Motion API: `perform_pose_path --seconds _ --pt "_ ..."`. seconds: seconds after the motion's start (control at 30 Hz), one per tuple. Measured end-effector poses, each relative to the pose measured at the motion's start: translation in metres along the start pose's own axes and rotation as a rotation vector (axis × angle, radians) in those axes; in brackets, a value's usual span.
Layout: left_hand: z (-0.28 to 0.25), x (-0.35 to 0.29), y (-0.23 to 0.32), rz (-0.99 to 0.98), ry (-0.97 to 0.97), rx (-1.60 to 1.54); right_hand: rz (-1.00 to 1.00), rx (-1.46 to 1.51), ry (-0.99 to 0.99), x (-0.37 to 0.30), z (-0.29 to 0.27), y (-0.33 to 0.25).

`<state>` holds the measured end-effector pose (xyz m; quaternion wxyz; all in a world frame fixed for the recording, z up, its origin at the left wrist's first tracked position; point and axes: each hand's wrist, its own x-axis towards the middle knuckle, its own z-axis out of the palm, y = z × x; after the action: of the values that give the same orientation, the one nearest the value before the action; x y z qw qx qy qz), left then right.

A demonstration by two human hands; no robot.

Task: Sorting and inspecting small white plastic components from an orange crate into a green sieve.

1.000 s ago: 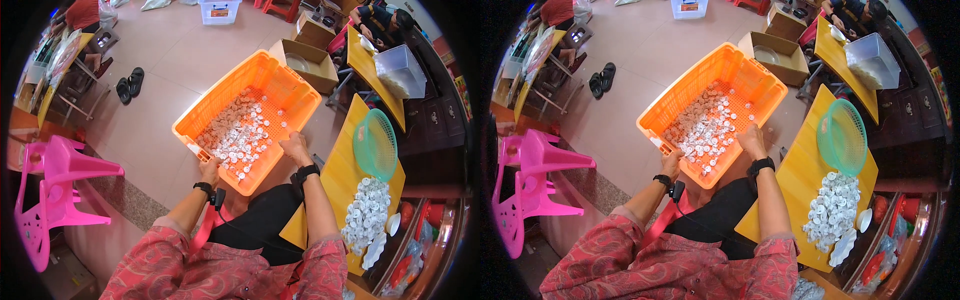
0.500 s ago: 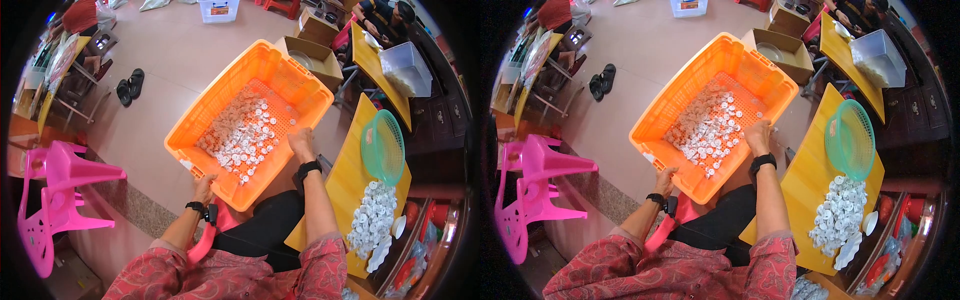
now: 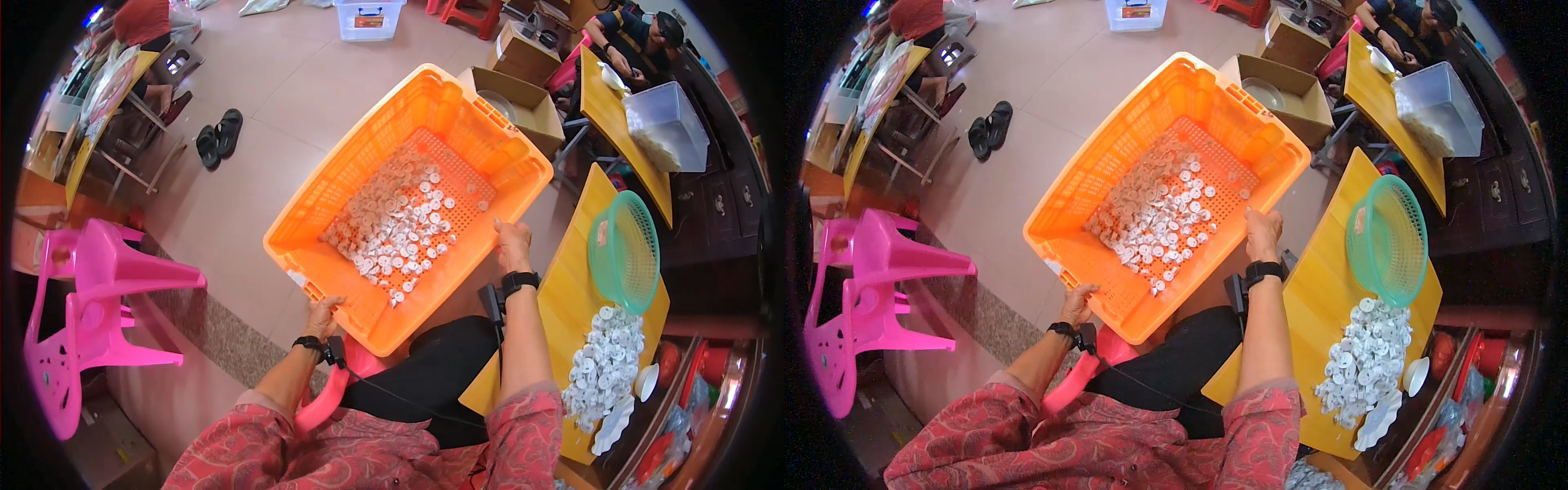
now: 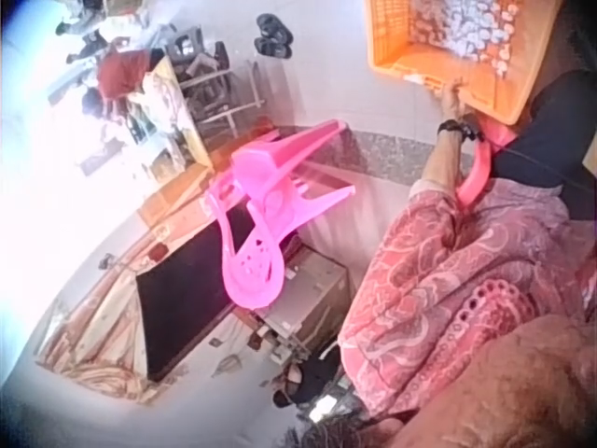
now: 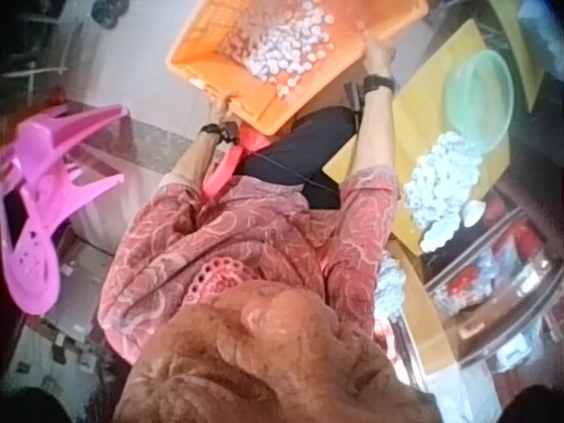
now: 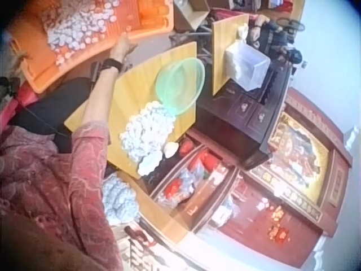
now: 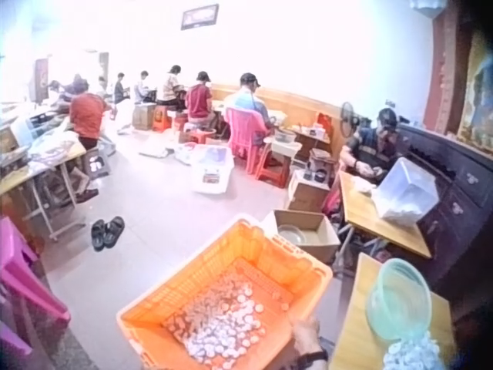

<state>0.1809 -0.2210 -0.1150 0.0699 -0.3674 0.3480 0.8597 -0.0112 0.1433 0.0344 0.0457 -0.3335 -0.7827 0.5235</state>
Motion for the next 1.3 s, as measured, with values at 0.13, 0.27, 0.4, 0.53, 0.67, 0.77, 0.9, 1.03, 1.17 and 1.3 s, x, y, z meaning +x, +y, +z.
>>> perform_pose_path --seconds 0.13,0.27,0.4,0.53,0.67,0.77,0.9,1.03,1.17,1.3 --pt "-0.014 0.006 -0.005 -0.025 -0.038 -0.012 0.020 -0.014 0.053 -0.002 -0.002 0.004" --pt "-0.014 0.011 -0.007 -0.135 -0.021 -0.076 0.019 -0.092 -0.051 -0.002 -0.010 -0.006" --pt "-0.030 0.025 -0.019 -0.144 -0.036 -0.093 -0.168 -0.003 -0.062 -0.020 0.000 -0.020" --pt "0.007 -0.006 0.002 -0.337 -0.058 0.068 -0.340 -0.113 0.016 -0.063 0.000 -0.053" --pt "-0.036 0.025 -0.022 -0.455 -0.049 0.246 -0.459 -0.340 -0.003 -0.097 0.000 -0.078" --pt "-0.028 0.019 -0.022 -0.495 -0.193 0.372 -0.443 -0.463 -0.008 -0.102 -0.004 -0.074" --pt "-0.032 0.018 -0.023 -0.473 -0.181 0.337 -0.495 -0.427 -0.030 -0.112 -0.005 -0.074" --pt "-0.046 0.023 -0.025 -0.439 -0.177 0.329 -0.525 -0.379 -0.071 -0.121 -0.003 -0.077" --pt "-0.038 0.016 -0.023 -0.410 -0.168 0.373 -0.514 -0.440 -0.061 -0.118 -0.008 -0.068" --pt "-0.039 0.019 -0.022 -0.448 -0.170 0.335 -0.468 -0.426 -0.051 -0.117 -0.003 -0.071"
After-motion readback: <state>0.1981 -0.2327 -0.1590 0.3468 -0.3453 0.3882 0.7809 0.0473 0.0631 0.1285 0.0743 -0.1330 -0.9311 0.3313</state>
